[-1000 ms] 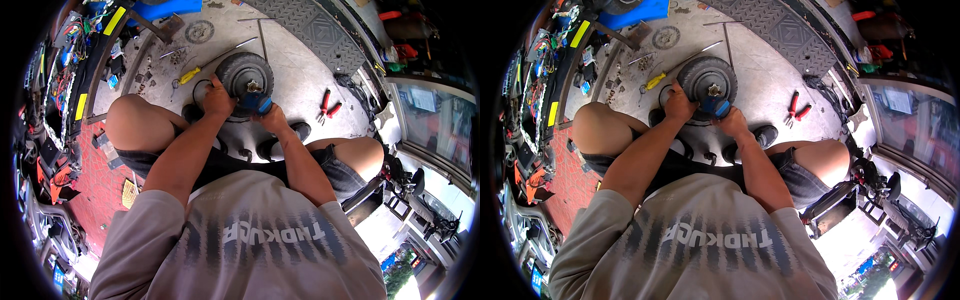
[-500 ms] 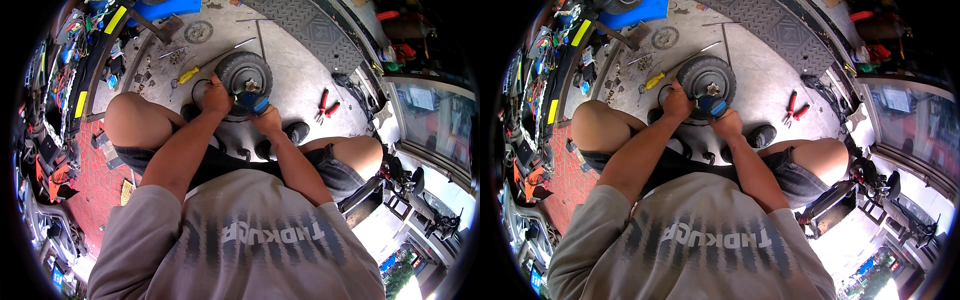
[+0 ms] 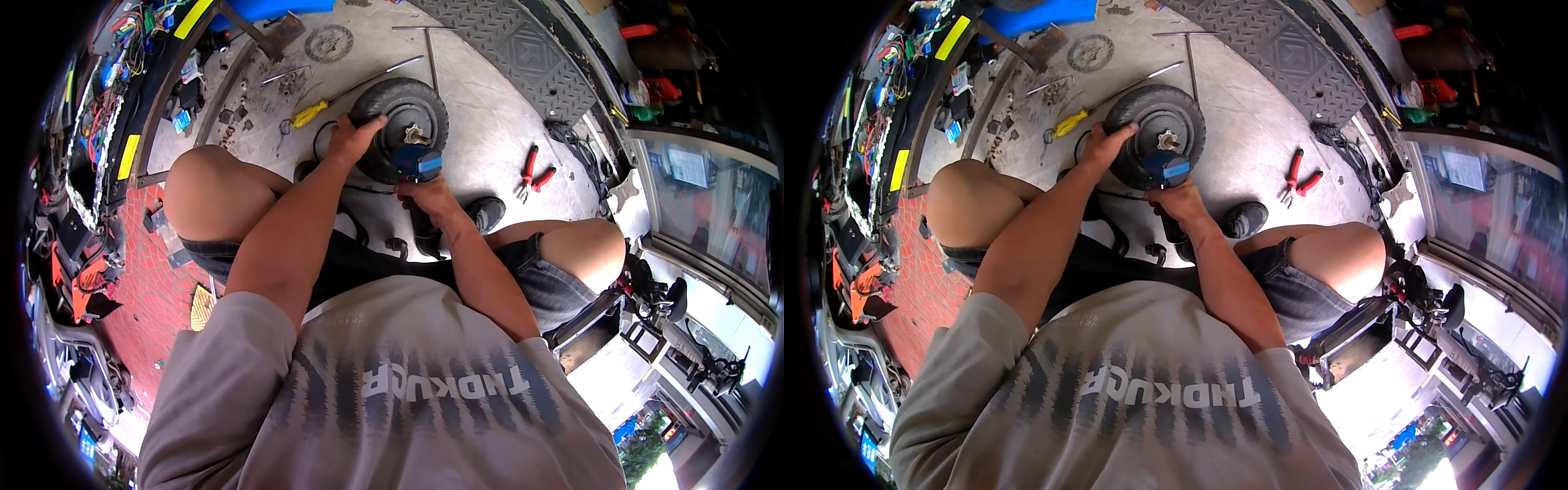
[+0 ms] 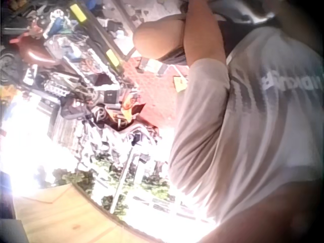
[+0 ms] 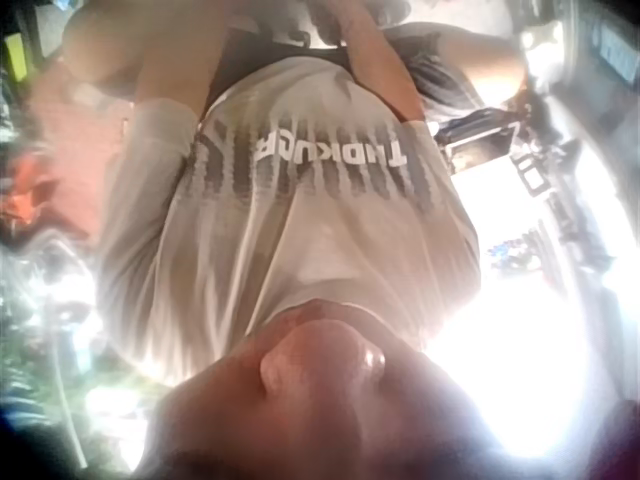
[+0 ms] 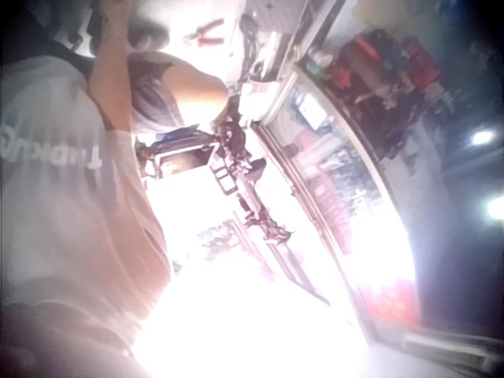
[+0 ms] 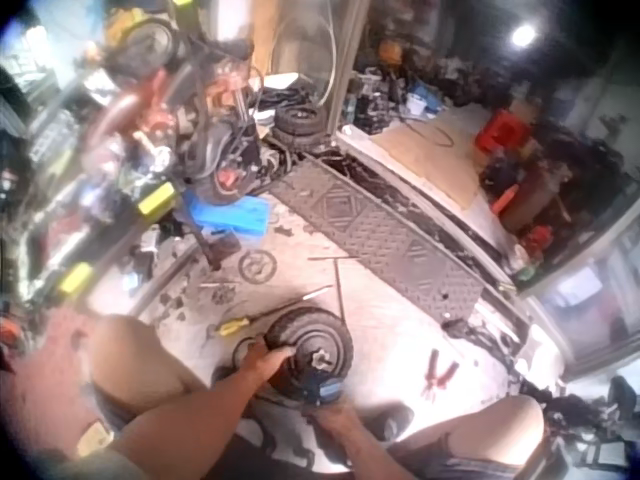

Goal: The person disassembles an electric wheel hub motor using an impact driver to remove screws, then uses a hammer and a punch to separate the components and extract a bearing.

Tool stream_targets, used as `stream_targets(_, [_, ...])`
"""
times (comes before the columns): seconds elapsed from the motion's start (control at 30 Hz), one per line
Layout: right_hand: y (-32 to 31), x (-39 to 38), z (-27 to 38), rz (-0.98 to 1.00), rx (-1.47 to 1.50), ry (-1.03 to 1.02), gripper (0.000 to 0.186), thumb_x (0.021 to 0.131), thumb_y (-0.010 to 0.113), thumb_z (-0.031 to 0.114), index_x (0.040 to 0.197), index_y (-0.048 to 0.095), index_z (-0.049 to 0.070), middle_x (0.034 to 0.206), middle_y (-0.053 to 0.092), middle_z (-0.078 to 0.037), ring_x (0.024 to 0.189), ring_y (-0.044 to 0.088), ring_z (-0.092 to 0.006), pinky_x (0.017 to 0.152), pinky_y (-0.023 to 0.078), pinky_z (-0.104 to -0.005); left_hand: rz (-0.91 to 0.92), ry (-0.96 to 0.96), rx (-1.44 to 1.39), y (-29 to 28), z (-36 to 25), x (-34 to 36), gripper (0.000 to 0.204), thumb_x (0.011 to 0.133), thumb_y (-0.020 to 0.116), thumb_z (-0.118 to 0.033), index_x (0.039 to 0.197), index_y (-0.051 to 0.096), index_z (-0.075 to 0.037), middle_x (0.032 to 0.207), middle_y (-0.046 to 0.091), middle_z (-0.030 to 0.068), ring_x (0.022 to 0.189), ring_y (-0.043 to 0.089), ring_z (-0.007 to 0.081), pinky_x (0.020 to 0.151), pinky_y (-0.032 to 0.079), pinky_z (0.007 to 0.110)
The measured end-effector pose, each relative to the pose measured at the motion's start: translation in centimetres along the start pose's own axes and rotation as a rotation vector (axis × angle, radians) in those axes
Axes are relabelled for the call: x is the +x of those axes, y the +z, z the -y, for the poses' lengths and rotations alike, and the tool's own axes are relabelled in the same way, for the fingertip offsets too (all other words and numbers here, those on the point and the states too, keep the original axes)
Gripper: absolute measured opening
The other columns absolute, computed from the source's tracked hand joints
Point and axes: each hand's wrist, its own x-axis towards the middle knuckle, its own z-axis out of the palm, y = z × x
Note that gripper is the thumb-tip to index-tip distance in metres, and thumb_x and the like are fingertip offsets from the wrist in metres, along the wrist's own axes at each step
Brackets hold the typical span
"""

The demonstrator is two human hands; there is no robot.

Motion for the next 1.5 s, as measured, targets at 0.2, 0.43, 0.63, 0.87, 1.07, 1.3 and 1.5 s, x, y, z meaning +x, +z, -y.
stream_targets(0.2, [0.8,0.3,-1.0,-0.104,0.006,0.029,0.018,0.082,0.077,-0.001,0.095,0.066,0.004,0.079,0.068,-0.007,0.064,0.066,-0.0184,0.056,0.055,-0.0336,-0.033,0.021,0.101,0.1,-1.1,-1.2,0.114,0.085,0.059,-0.082,0.15,0.034,0.009,0.148,0.048,0.0345,0.136,0.052,0.0464,0.112,0.045,0.048])
stream_targets(0.43, [1.5,-0.1,-0.6,-0.152,0.088,0.059,0.017,0.081,0.077,0.002,0.095,0.066,0.004,0.077,0.068,-0.006,0.06,0.065,-0.0178,0.054,0.054,-0.0333,-0.02,0.026,0.141,-0.3,-1.7,-1.9,0.116,0.085,0.056,-0.083,0.149,0.034,0.011,0.145,0.05,0.0376,0.136,0.053,0.0474,0.113,0.044,0.047])
stream_targets(0.63, [1.2,-0.3,0.1,-0.133,0.094,0.08,0.017,0.082,0.077,0.001,0.095,0.066,0.005,0.077,0.068,-0.006,0.062,0.066,-0.018,0.054,0.054,-0.0334,-0.005,0.004,0.142,-0.7,-2.3,-1.8,0.117,0.085,0.056,-0.083,0.151,0.032,0.01,0.145,0.051,0.0379,0.137,0.053,0.0473,0.112,0.044,0.047])
stream_targets(0.87, [1.2,-0.7,0.6,-0.115,0.109,0.06,0.016,0.082,0.078,0.002,0.094,0.067,0.005,0.078,0.068,-0.007,0.064,0.067,-0.0204,0.057,0.055,-0.0351,-0.032,-0.01,-0.021,-0.2,-1.4,-1.1,0.104,0.087,0.057,-0.079,0.147,0.044,0.005,0.147,0.051,0.0335,0.138,0.052,0.0443,0.113,0.043,0.048])
stream_targets(1.07, [0.6,-0.6,0.1,-0.108,0.122,0.074,0.013,0.081,0.076,0.001,0.091,0.068,0.003,0.076,0.069,-0.01,0.061,0.068,-0.0225,0.055,0.055,-0.0365,-0.242,0.269,0.12,-1.2,-3.7,-5.1,0.06,0.094,0.06,-0.049,0.125,0.066,0.001,0.135,0.061,0.0311,0.119,0.063,0.0464,0.102,0.051,0.051])
stream_targets(1.3, [0.7,-1.5,0.9,-0.101,0.068,0.098,0.017,0.083,0.077,0.004,0.098,0.071,0.003,0.08,0.07,-0.01,0.065,0.069,-0.0231,0.059,0.056,-0.0367,0.087,-0.469,-0.663,3.7,1.7,-5.7,0.016,0.092,0.061,-0.017,0.095,0.072,-0.005,0.092,0.073,0.0134,0.078,0.072,0.0337,0.07,0.058,0.052])
stream_targets(1.5, [0.2,-1.5,0.3,-0.079,0.131,0.033,0.02,0.083,0.077,0.006,0.102,0.072,0.003,0.083,0.071,-0.011,0.067,0.069,-0.0229,0.059,0.056,-0.0369,0.22,-0.43,-0.85,2.8,-0.5,-6.7,0.021,0.098,0.057,-0.019,0.108,0.067,-0.003,0.093,0.074,0.0154,0.079,0.073,0.0346,0.07,0.061,0.052])
